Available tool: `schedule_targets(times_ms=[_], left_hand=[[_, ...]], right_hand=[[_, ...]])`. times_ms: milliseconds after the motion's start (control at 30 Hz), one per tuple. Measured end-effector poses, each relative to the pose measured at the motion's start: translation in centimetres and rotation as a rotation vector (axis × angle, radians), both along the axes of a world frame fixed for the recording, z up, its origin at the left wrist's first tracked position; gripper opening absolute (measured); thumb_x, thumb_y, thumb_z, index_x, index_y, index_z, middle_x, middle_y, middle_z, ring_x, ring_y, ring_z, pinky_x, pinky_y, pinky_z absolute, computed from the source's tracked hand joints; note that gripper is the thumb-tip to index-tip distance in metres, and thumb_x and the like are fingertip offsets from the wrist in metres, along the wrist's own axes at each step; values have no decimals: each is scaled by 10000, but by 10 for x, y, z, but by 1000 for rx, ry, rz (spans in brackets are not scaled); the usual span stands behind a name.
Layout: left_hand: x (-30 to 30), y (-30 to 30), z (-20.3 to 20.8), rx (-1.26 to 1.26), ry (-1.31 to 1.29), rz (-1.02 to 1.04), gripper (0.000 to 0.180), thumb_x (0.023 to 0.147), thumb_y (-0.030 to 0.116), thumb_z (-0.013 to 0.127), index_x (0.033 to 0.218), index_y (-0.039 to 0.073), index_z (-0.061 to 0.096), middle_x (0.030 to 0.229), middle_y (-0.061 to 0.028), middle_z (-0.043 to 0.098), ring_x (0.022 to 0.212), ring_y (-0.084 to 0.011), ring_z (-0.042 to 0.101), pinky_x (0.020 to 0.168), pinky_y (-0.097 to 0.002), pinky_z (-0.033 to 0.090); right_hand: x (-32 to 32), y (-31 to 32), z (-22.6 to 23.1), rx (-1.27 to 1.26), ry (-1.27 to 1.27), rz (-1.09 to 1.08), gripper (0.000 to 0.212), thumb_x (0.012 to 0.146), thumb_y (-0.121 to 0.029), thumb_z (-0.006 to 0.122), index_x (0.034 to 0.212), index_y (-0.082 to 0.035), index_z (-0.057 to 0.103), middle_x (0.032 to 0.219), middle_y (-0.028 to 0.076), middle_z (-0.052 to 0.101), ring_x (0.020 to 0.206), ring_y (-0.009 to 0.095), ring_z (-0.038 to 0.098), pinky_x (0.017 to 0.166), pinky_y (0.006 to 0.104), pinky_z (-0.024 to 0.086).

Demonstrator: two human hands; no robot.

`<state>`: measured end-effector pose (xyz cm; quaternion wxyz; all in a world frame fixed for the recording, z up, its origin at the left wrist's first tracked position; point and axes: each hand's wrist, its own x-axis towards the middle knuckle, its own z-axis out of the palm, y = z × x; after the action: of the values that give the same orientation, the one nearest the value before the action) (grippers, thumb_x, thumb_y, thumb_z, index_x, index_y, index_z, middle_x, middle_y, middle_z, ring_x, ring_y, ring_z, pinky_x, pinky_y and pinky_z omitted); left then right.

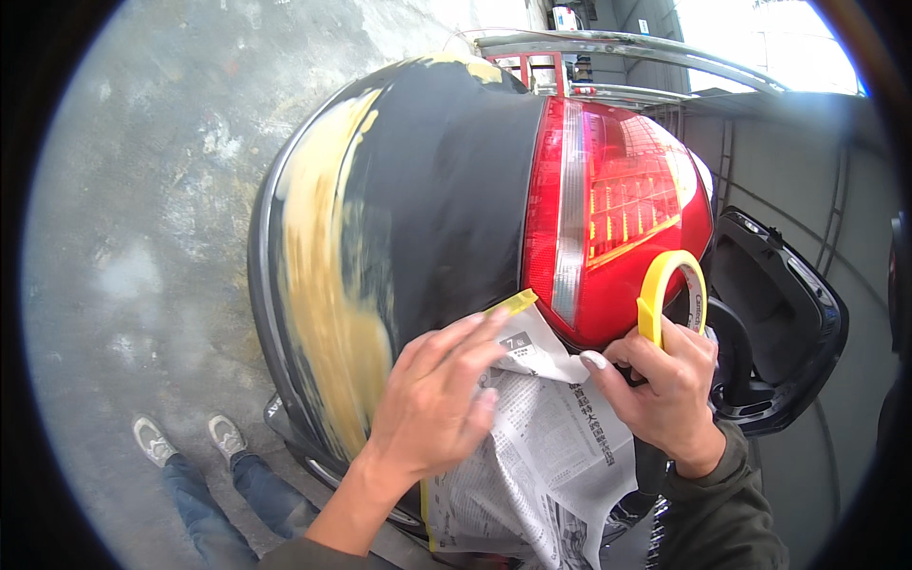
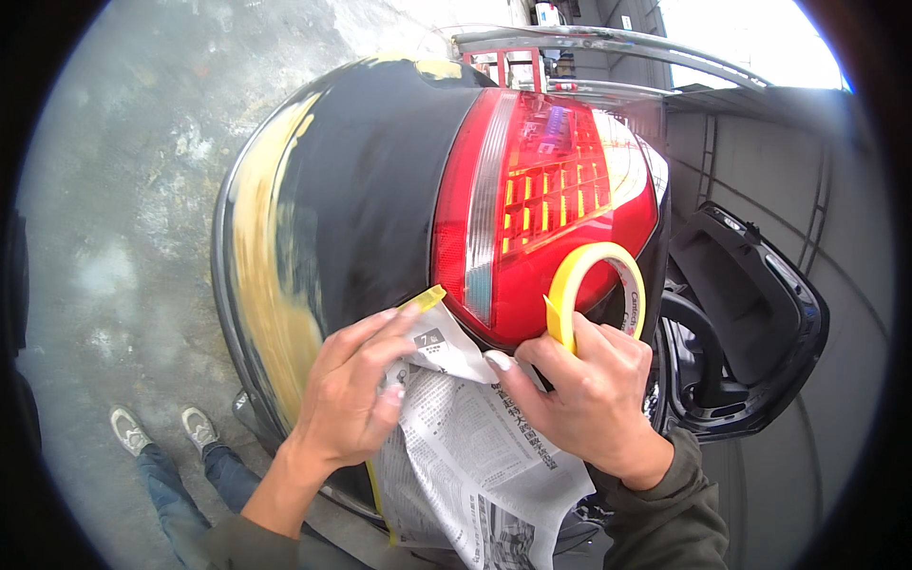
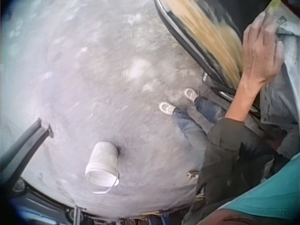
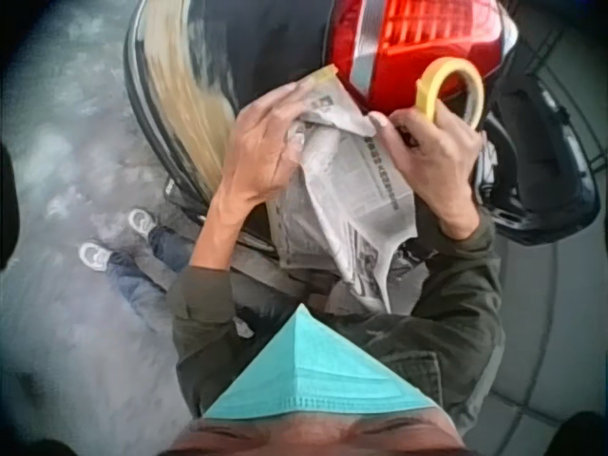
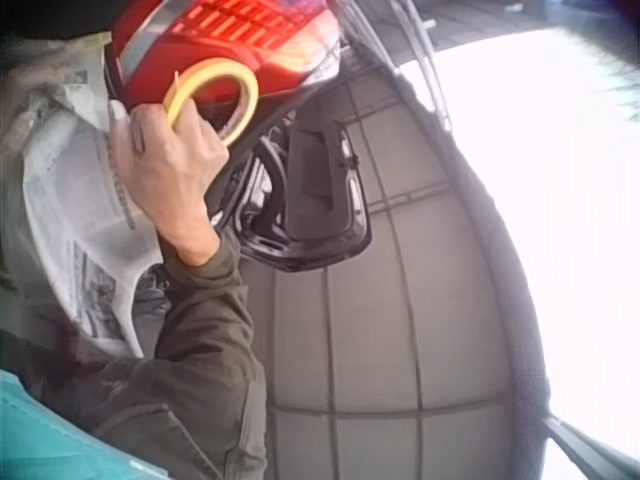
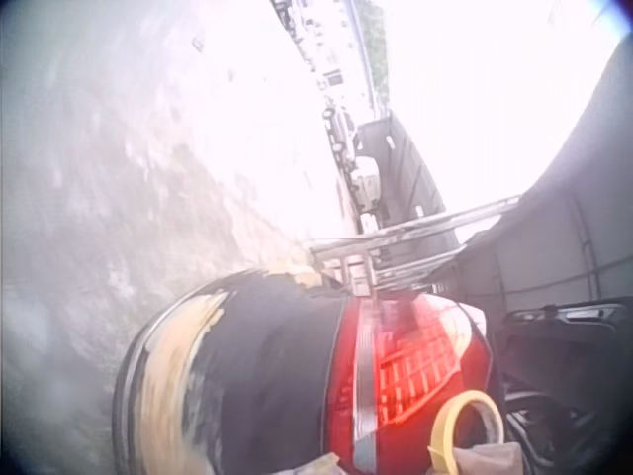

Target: The person covers the rear bumper and taillight areas of a black car with newspaper and secures them using yellow masking tape. The person walks to a control panel and presses a button before returning to continue taping the newspaper in place.

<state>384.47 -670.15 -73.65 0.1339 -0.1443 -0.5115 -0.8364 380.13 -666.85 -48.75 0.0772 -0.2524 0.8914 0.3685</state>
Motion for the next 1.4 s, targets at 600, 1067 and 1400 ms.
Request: schedule_targets(times_ms=[600,1067,1400], left_hand=[[49,-8,309,-488,565,-420,637,775,295,816,1300,37,563,1401,-153,540,1256,-341,522,1044,-453,433],[203,116,514,-1400,2036,-1088,779,744,284,740,1478,338,485,1614,26,365,1544,-218,193,1271,-540,121],[279,105,481,-1223,2112,-1021,470,915,191,620,1373,281,572,1468,75,524,1511,-201,285,1251,-606,101]], right_hand=[[248,89,267,-461,440,-813,160,809,-256,800,832,-101,771,700,74,613,582,234,622,518,349,466],[542,67,231,-1583,173,-1363,915,735,-477,866,1479,-94,497,1042,136,592,966,265,590,881,363,489],[529,19,222,-1759,394,-996,758,731,-334,825,1362,-6,561,1326,227,566,1241,396,537,1069,422,415]])
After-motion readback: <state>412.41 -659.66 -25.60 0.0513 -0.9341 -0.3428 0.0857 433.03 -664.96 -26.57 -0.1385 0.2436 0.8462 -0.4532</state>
